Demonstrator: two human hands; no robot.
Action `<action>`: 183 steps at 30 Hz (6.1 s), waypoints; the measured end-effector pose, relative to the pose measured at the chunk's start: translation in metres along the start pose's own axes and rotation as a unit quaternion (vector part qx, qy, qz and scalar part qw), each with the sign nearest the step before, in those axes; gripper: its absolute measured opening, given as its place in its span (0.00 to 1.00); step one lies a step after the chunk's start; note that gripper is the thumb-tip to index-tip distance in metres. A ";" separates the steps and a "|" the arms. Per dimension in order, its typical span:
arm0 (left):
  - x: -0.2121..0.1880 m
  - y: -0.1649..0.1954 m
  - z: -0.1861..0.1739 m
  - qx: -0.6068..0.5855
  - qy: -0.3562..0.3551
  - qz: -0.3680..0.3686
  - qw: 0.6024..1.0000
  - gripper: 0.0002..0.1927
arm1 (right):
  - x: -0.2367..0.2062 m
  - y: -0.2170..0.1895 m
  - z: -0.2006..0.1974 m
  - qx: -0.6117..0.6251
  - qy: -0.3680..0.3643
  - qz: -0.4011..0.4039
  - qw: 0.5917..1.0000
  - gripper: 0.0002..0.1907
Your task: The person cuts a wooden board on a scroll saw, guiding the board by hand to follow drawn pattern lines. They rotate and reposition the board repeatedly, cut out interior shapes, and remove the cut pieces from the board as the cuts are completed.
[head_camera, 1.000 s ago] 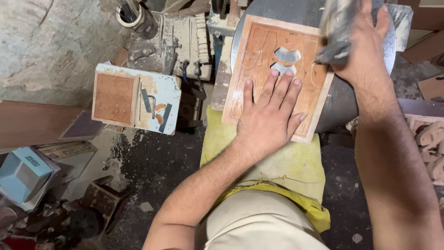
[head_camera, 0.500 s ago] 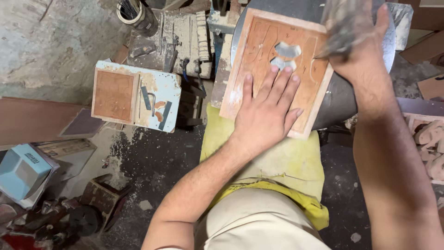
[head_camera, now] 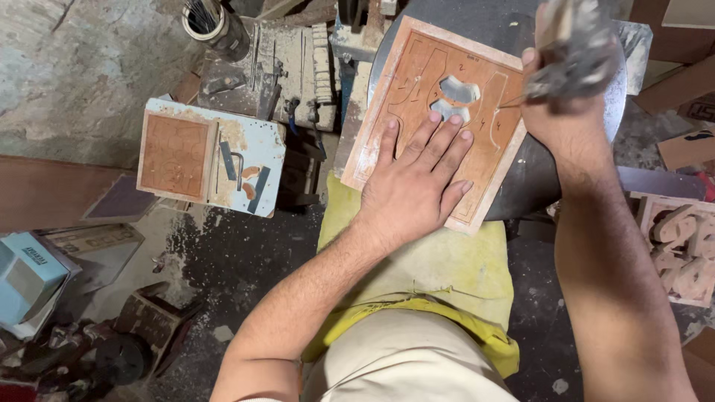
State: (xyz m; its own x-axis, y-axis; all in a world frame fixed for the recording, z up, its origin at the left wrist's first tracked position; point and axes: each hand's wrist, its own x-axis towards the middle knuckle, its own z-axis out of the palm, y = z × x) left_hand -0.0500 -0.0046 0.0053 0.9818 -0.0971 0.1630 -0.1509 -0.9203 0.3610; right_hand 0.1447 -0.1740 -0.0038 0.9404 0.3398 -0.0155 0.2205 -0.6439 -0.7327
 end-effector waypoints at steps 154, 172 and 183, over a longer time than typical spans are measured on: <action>0.044 -0.028 0.027 -0.073 0.018 0.011 0.997 0.33 | -0.135 0.024 0.006 -0.152 0.082 -0.174 0.969 0.35; 0.064 -0.025 0.031 -0.032 0.045 -0.040 0.998 0.41 | -0.088 0.013 -0.015 -0.177 0.031 -0.145 0.973 0.50; 0.073 -0.017 0.026 -0.034 0.023 -0.071 0.997 0.49 | -0.081 0.006 -0.020 -0.122 0.042 -0.151 0.980 0.52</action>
State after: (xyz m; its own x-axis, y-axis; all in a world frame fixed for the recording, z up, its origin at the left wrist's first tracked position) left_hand 0.0277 -0.0054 -0.0127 0.9878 0.0520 0.1469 -0.0188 -0.8960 0.4438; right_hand 0.0752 -0.2193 0.0067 0.8389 0.4886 0.2400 0.5371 -0.6711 -0.5111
